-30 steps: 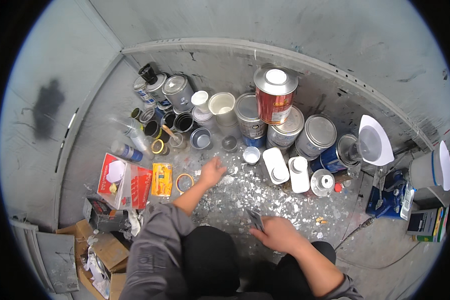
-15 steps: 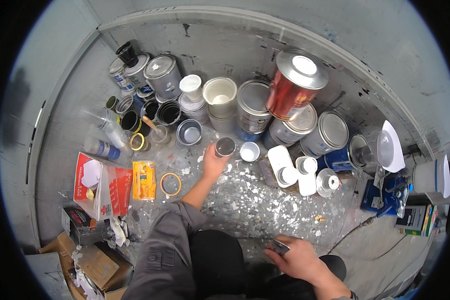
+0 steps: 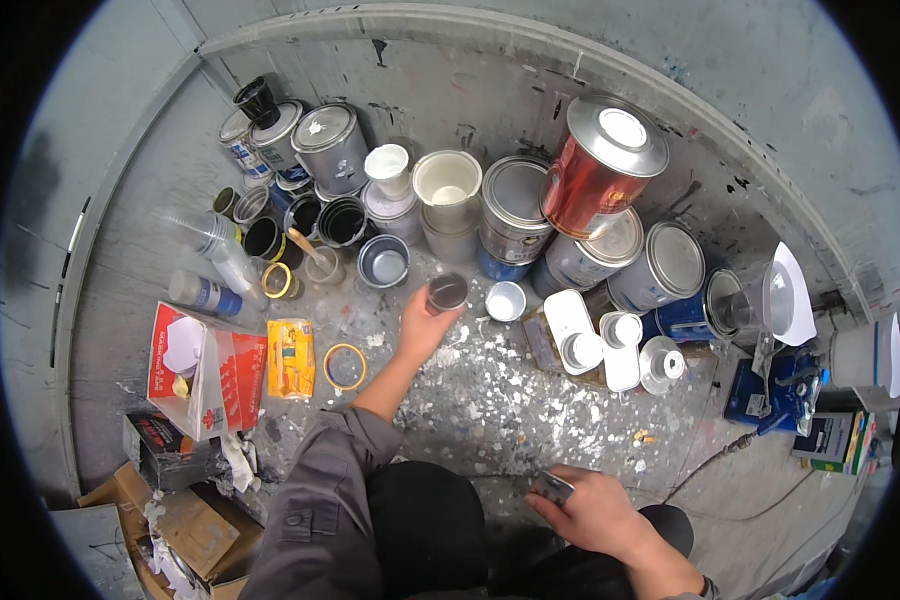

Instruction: The person prepares a spray gun and applies black paint to the front bumper of a car in a paint booth. They wipe the gun with a cloth, spray the bumper in multiple passes, then set the gun down and handle paint cans and a stir stick.

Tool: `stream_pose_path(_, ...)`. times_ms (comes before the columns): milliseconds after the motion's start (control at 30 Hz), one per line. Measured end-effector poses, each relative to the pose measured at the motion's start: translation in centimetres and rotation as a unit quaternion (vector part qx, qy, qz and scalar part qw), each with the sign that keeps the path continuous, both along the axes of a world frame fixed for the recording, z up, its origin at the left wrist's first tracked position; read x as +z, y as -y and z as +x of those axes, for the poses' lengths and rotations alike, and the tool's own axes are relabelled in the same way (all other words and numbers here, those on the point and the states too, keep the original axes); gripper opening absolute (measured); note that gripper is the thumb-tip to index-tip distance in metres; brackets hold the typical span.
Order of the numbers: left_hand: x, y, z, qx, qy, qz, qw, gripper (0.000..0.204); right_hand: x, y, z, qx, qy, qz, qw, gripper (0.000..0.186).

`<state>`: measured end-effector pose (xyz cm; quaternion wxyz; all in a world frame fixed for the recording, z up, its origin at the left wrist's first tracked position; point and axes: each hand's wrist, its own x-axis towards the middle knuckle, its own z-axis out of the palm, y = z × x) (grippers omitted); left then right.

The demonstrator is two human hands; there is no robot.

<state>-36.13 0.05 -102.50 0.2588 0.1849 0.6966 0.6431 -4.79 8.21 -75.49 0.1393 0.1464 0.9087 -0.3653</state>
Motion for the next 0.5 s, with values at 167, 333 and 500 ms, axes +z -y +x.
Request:
stream_pose_path(167, 0.4, 0.8, 1.2, 0.014, -0.009, -0.027, 0.999, 0.046, -0.1, 0.0, 0.0, -0.001, -0.005, -0.008, 1.000, 0.024)
stream_pose_path(333, 0.6, 0.9, 1.1, -0.009, -0.058, -0.062, 0.996, 0.048, -0.4, 0.1, -0.4, 0.011, 0.008, -0.011, 1.000, 0.023)
stream_pose_path(500, -1.8, 2.9, 2.0, -0.009, -0.122, -0.044, 0.992, 0.061, -0.4, 0.2, -0.5, 0.001, -0.014, -0.026, 1.000, 0.023)
